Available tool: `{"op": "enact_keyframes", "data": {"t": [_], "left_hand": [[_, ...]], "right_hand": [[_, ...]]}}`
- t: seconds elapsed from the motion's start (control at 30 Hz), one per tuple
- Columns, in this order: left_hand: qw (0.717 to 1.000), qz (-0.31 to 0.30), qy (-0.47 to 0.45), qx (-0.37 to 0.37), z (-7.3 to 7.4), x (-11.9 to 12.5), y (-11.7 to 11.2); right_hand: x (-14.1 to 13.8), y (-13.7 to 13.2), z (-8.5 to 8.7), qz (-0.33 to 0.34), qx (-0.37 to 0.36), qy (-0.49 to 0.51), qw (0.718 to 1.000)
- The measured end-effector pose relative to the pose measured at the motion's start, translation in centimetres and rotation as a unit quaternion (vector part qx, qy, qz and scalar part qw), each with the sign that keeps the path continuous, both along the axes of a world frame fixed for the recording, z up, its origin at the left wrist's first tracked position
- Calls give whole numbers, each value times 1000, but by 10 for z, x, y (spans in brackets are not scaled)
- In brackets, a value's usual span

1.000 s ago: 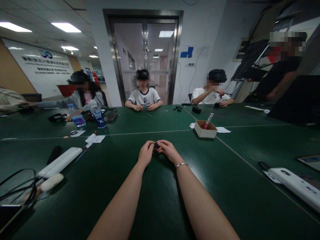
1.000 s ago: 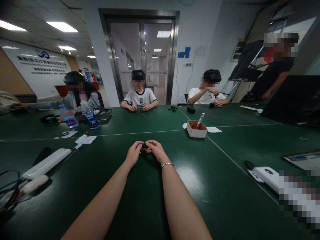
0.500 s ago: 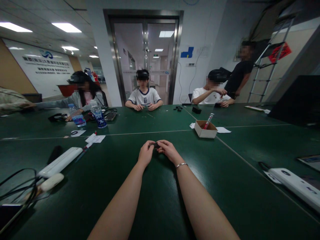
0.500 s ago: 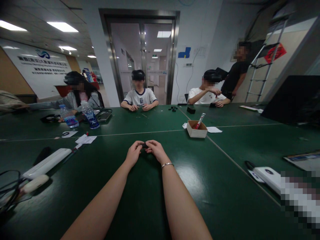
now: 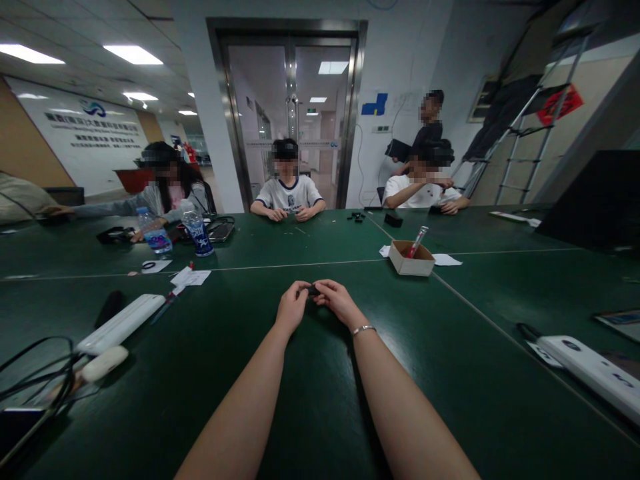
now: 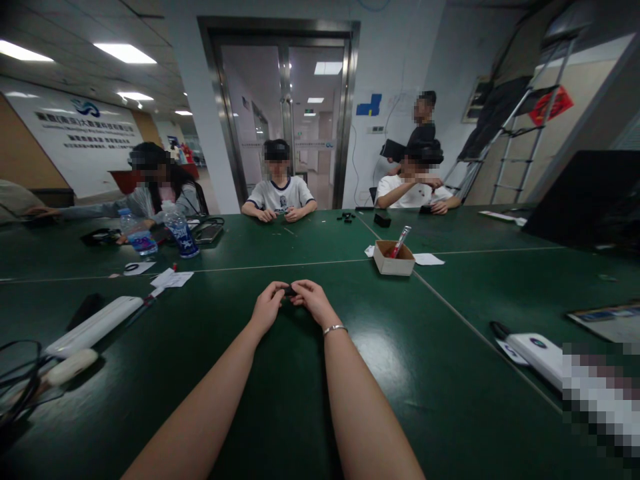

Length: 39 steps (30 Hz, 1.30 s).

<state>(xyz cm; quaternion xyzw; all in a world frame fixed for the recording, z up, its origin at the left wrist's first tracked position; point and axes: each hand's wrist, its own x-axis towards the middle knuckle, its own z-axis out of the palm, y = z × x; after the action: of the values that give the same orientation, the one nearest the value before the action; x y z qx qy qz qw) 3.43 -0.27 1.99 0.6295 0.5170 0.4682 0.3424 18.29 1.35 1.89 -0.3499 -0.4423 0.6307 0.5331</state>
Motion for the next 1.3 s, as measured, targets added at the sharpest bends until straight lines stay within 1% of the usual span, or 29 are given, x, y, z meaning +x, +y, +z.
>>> {"op": "enact_keyframes", "data": {"t": [0.2,0.33,0.43,0.53,0.6,0.67,0.77,0.83,0.9,0.97,1.0,1.13,1.23,1.3], "left_hand": [[1000,-11,-2,0,3,-1,-3],[1000,-12,-4,6,1,-2,-2],[1000,1,-19,21,-2,-1,1],[998,26,-53,34,-3,-1,3],[996,40,-69,34,-4,-1,5],[996,41,-72,27,-4,-1,6],[998,29,-38,27,-5,-2,7],[999,21,18,37,-7,-3,7],[996,18,71,40,-8,-3,7],[994,23,99,39,-9,-2,8],[994,27,102,39,-10,-1,8],[994,15,101,31,-11,2,8],[996,-6,92,19,-11,2,2],[996,-22,86,11,-8,1,-6]], "right_hand": [[0,0,0,-1,0,-8,1000],[0,1,-1,2,-2,-6,1000],[0,1,-1,9,2,-6,1000],[1,0,1,35,11,-15,999],[2,-1,3,59,26,-36,997],[3,-1,3,82,50,-73,993],[0,2,-2,99,81,-140,982],[-5,4,-8,67,87,-202,973],[-9,6,-15,5,98,-261,960],[-14,6,-18,-46,117,-277,953],[-15,5,-18,-57,121,-262,956],[-18,-3,-10,-34,100,-165,981],[-19,-11,-4,-24,105,-163,981],[-18,-18,-3,-12,98,-177,979]]}}
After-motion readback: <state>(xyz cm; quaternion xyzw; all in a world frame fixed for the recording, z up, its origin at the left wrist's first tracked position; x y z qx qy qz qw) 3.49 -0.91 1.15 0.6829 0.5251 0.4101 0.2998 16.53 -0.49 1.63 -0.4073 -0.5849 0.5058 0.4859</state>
